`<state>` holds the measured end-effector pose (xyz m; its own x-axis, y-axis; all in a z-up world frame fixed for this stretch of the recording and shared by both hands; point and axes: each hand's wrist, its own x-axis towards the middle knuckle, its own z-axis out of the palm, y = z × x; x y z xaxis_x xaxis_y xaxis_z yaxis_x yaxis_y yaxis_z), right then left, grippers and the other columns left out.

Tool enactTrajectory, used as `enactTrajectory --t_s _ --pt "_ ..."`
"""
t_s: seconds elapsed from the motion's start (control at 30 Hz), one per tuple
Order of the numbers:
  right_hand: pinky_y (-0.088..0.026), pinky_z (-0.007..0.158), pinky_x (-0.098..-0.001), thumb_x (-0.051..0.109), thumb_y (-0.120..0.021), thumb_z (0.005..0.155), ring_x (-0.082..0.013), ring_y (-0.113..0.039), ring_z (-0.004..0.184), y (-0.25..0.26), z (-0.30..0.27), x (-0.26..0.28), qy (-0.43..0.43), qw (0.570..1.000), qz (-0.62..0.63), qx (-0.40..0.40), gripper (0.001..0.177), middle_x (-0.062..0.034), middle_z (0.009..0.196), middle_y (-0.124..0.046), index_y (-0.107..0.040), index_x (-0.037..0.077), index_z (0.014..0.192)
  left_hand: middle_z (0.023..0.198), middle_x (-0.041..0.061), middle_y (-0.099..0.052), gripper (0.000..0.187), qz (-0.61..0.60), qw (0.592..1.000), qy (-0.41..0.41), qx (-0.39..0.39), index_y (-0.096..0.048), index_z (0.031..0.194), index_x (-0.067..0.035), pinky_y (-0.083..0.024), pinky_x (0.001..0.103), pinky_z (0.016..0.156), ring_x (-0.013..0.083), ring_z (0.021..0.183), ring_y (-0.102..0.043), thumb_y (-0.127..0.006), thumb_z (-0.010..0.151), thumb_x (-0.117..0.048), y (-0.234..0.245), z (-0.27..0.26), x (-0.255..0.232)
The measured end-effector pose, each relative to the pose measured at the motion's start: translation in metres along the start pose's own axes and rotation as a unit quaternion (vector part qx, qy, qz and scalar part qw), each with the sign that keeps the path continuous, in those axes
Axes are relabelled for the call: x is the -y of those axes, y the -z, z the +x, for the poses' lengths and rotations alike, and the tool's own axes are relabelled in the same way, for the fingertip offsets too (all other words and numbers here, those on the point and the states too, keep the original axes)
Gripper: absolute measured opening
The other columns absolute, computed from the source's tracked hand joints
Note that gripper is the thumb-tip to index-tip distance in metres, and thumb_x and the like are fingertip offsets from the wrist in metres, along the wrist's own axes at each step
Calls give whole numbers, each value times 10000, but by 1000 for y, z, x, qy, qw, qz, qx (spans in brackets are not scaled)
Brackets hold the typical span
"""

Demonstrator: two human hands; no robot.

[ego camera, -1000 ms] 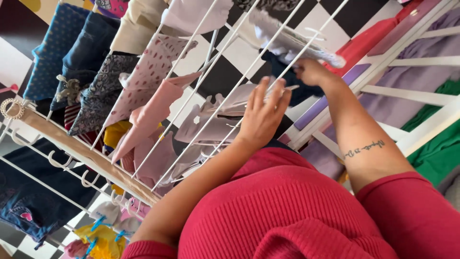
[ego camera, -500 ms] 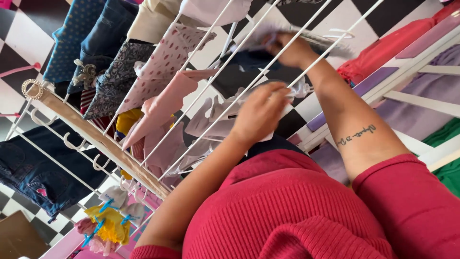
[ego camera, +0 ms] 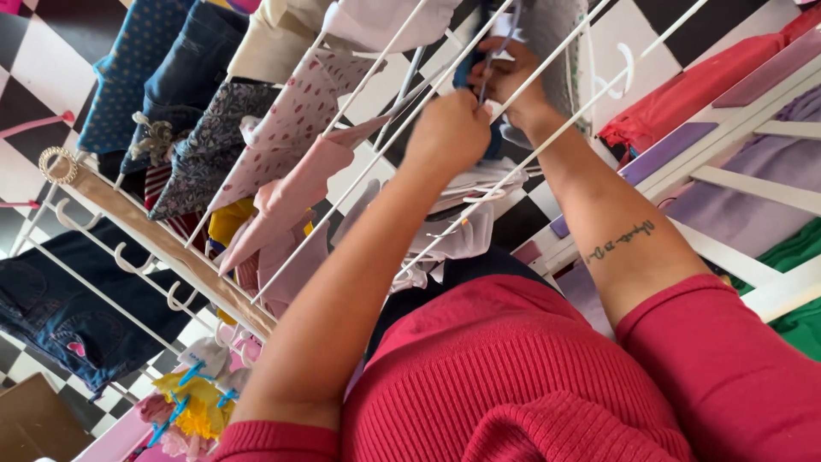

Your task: The person hangs small children's clothing items on hangers and places the hangers onto a white drying rack. They pick garments one at a time from a bed, thread each onto a hanger, and hang the hangers on the rack bars, spreading items apart.

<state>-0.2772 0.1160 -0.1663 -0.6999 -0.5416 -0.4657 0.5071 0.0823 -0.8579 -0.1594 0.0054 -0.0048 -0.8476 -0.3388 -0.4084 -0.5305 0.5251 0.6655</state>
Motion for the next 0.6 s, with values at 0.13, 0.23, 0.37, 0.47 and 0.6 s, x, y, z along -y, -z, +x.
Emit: enactTrajectory --t_s 0.13,0.23,0.37,0.47,0.6 --pt "-617 674 -276 -39 -707 991 -148 -746 811 -15 -3 9 119 990 25 -69 396 -95 962 -767 -593 21 1365 1273 283 -647 522 -76 997 16 9 -629 1309 -23 -453 464 1050 431 1235 -589 -548 1010 -444 -21 7 25" --pt "-660 760 -312 -38 -711 1021 -159 -757 833 -28 -9 8 183 978 53 -81 372 -109 983 -782 -629 -17 1382 1370 297 -585 608 -99 994 21 -34 -512 1434 -23 -430 479 1092 456 1312 -535 -531 1025 -473 -31 12 53" --pt "-688 785 -303 -8 -679 1027 -149 -791 859 -56 -26 30 247 965 23 -88 385 -91 986 -785 -594 -4 1402 1429 332 -492 706 -95 992 57 -56 -395 1517 -31 -414 504 1093 503 1330 -482 -549 995 -481 -22 4 52" --pt "-606 759 -274 -22 -745 1024 -131 -745 854 -76 -24 28 292 951 -46 -89 397 -98 995 -769 -604 -30 1396 1469 374 -411 757 -92 991 68 -70 -334 1557 -35 -392 524 1107 542 1350 -433 -559 989 -482 -32 9 70" --pt "-635 778 -273 1 -738 1016 -128 -736 870 -99 -33 32 318 938 -48 -127 343 -88 977 -758 -654 -32 1347 1392 418 -445 703 -35 994 31 -102 -379 1481 22 -389 557 1065 586 1286 -443 -579 1017 -467 -40 8 83"
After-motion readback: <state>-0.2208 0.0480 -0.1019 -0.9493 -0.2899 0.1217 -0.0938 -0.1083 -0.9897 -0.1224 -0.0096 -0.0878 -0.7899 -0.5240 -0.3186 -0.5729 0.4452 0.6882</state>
